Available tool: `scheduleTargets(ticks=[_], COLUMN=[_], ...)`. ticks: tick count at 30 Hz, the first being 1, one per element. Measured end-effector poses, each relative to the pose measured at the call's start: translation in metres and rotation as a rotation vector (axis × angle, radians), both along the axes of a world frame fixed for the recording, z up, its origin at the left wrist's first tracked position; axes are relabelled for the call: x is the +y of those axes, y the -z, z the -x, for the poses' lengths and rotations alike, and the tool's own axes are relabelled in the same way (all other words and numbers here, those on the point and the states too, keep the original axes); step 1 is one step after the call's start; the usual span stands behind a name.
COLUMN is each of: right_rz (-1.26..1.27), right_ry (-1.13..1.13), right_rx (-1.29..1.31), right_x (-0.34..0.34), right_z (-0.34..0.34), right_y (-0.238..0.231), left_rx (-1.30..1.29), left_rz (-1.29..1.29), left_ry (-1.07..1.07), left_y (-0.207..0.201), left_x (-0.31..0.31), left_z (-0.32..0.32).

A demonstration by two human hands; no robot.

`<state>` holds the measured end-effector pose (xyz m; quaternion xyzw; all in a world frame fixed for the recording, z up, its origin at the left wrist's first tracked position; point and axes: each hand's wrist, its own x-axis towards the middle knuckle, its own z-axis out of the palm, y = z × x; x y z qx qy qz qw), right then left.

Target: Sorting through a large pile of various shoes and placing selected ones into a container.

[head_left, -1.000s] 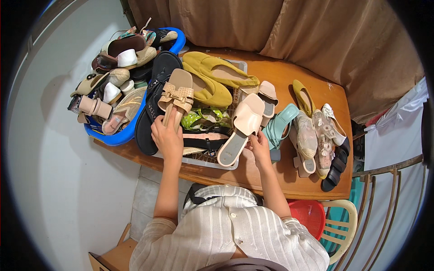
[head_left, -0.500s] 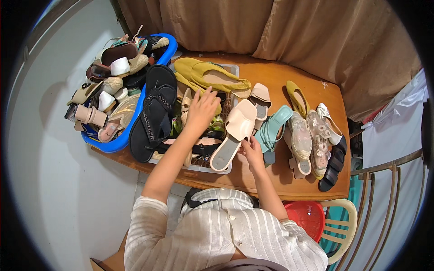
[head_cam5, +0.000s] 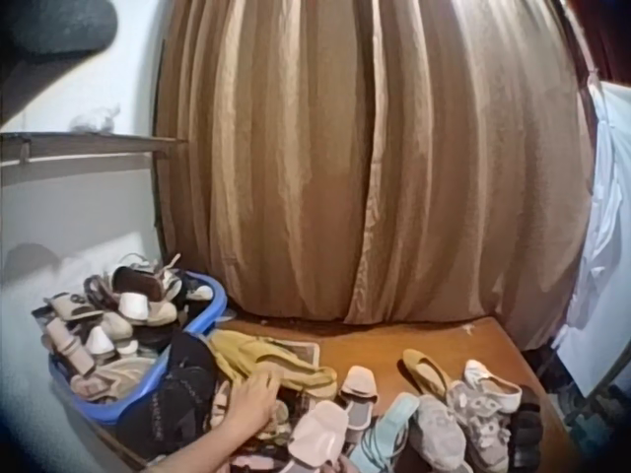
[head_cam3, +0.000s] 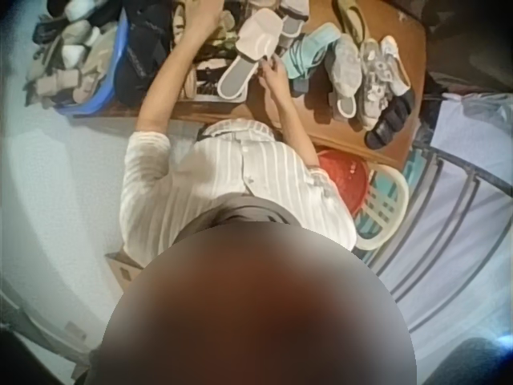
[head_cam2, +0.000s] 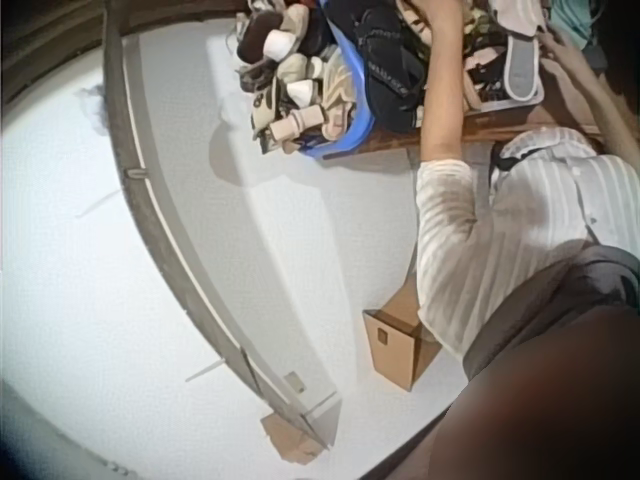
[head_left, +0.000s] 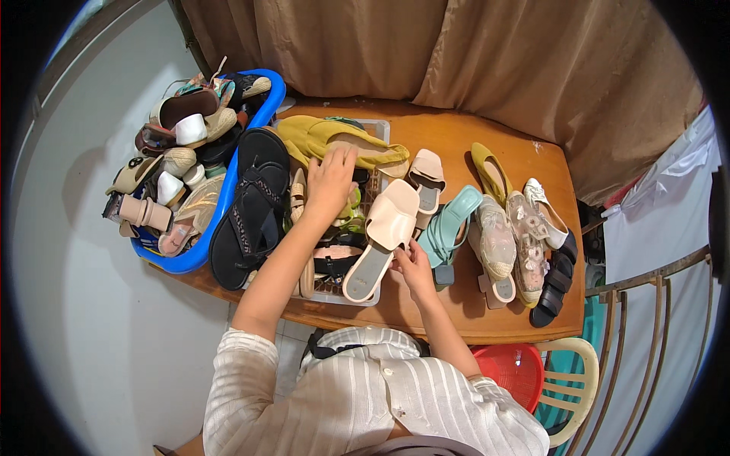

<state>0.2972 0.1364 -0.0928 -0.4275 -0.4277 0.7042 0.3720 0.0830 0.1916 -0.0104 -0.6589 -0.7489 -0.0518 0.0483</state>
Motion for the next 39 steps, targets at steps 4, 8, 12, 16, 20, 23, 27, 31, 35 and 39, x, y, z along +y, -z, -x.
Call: scheduleTargets(ticks=[4,8,12,16,20,23,27,31,35,39], right_rz=[-0.046,-0.05,-0.048,-0.035,-0.087,-0.095,-0.066,-0.071,-0.067,-0.062], right_ry=[-0.008,0.006,-0.023,-0.016,0.005,-0.03,-0.039,-0.018,-0.017,-0.022], right_rx=[-0.026,-0.039,-0.038,-0.064,-0.051,-0.093,-0.075,-0.059,-0.051,-0.04], right_x=[0.002,0.005,0.005,0.004,0.002,0.003,0.001,0.002,0.002,0.004], right_z=[0.004,0.004,0.002,0.003,0.003,0.003,0.003,0.002,0.003,0.0], right_y=[-0.002,0.002,0.008,0.001,-0.003,0.002,0.005,0.005,0.007,0.011], left_rx=[0.201,0.118,0.127,0.143,-0.008,-0.293,-0.613,-0.813,-0.699,-0.667], left_rz=[-0.373,-0.27,-0.305,-0.285,-0.363,-0.583,-0.821,-0.888,-0.945,-1.004], left_ry=[0.278,0.219,0.243,0.232,0.098,-0.057,0.014,-0.016,-0.133,-0.005], left_y=[0.005,0.02,0.028,0.012,-0.008,-0.024,-0.038,-0.043,-0.044,-0.039], left_x=[0.032,0.054,0.062,0.052,0.04,0.033,0.034,0.032,0.024,0.019], left_z=[0.016,0.012,0.014,0.004,0.017,0.033,0.066,0.075,0.08,0.065])
